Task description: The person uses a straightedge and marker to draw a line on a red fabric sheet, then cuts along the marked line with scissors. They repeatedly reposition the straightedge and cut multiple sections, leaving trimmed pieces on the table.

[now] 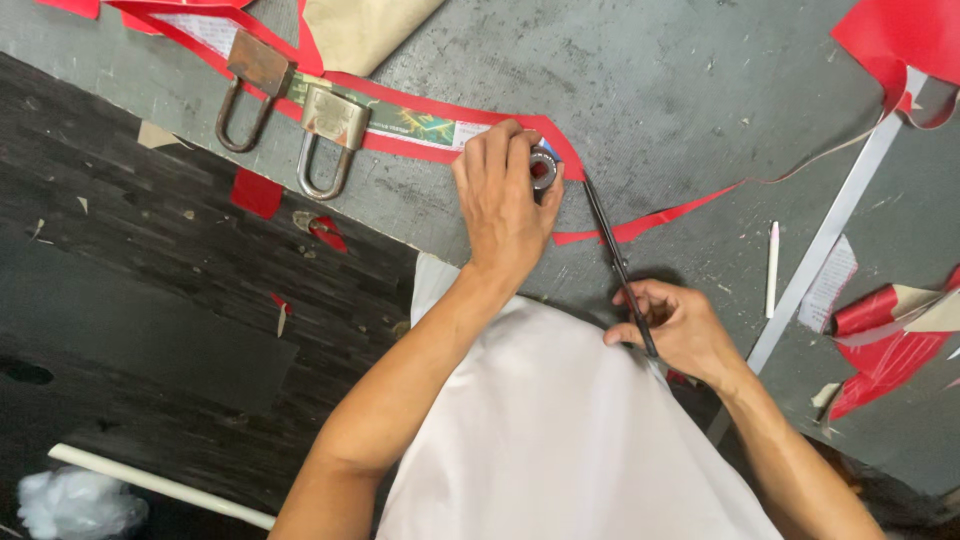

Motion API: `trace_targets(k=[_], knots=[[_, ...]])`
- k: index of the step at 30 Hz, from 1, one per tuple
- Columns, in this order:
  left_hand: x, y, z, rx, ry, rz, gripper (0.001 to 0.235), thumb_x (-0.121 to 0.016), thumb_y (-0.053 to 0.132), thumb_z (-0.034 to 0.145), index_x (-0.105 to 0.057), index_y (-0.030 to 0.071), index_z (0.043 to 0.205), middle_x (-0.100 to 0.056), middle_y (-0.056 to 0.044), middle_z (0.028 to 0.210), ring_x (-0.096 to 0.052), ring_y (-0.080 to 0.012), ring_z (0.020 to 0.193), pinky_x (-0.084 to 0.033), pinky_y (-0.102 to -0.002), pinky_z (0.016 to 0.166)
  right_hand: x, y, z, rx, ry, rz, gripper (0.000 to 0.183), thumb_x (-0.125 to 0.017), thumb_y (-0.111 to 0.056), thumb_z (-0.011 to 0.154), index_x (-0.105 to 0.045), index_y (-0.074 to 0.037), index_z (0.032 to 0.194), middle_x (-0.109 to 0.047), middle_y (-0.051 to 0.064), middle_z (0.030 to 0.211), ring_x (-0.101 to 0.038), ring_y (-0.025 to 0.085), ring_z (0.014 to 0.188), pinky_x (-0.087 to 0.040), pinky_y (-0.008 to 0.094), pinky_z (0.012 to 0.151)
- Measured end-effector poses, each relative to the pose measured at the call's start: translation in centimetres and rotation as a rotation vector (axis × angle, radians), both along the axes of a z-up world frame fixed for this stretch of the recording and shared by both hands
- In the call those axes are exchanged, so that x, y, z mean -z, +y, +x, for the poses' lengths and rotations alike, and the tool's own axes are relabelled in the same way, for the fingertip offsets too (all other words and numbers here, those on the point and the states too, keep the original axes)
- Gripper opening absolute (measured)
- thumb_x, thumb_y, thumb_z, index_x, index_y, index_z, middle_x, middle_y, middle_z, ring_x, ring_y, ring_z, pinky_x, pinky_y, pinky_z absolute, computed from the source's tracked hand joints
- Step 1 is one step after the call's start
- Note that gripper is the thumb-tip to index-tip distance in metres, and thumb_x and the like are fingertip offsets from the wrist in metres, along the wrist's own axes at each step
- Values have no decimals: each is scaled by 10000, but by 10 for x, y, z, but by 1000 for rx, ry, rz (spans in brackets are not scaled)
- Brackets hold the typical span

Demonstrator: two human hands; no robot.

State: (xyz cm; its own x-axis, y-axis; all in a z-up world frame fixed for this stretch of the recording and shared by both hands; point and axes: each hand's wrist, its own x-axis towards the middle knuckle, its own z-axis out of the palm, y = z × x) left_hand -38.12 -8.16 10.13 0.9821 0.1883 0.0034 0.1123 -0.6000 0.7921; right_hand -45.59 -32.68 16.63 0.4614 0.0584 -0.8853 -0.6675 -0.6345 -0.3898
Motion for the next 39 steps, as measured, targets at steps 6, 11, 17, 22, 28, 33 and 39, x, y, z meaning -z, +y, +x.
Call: trace_targets(k=[6,11,17,22,28,33,39], knots=[[1,1,-1,7,24,-10,431,-826,145,831,-617,25,1188,-560,-115,1263,-517,-323,1175,-394,-468,1027,-3,9,4,-24,-53,-12,472,-937,-295,643,-743,-40,990,-589,-75,692,-500,43,627,-423,224,560],[2,1,-2,11,26,-10,436,-824,158,837,-617,27,1198,-560,-109,1268,-519,-320,1183,-393,-466,1027,-5,13,7,-39,-62,-46,468,-945,-303,640,-748,-49,980,-578,-73,689,-484,47,626,-409,228,560],[2,1,-1,11,25,2,434,-822,163,837,-619,29,1196,-559,-112,1274,-517,-324,1183,-390,-471,1033,-7,14,9,-34,-63,-53,463,-943,-304,641,-749,-56,981,-554,-71,674,-476,54,624,-406,235,562],[1,1,-2,20,41,2,430,-821,161,834,-621,28,1190,-561,-117,1270,-517,-329,1179,-390,-471,1029,-6,14,7,-46,-91,-24,457,-942,-299,646,-746,-52,978,-552,-80,690,-477,47,643,-413,229,574],[0,1,-1,20,28,2,426,-820,158,841,-617,24,1191,-560,-120,1270,-518,-329,1179,-390,-470,1029,-8,18,8,-2,-58,-38,463,-939,-307,641,-745,-61,981,-575,-86,690,-495,48,638,-432,231,580],[-1,2,-2,22,12,-11,423,-817,150,851,-613,19,1198,-557,-118,1267,-518,-324,1181,-390,-466,1032,-10,23,10,-53,-50,-108,456,-945,-314,628,-758,-72,967,-564,-63,650,-498,64,610,-432,245,558],[-1,2,-2,18,7,-11,421,-820,154,843,-616,22,1188,-560,-114,1263,-519,-320,1172,-391,-464,1026,-8,23,8,-41,-86,-86,457,-949,-307,632,-744,-59,956,-525,-66,651,-469,63,615,-417,250,550]])
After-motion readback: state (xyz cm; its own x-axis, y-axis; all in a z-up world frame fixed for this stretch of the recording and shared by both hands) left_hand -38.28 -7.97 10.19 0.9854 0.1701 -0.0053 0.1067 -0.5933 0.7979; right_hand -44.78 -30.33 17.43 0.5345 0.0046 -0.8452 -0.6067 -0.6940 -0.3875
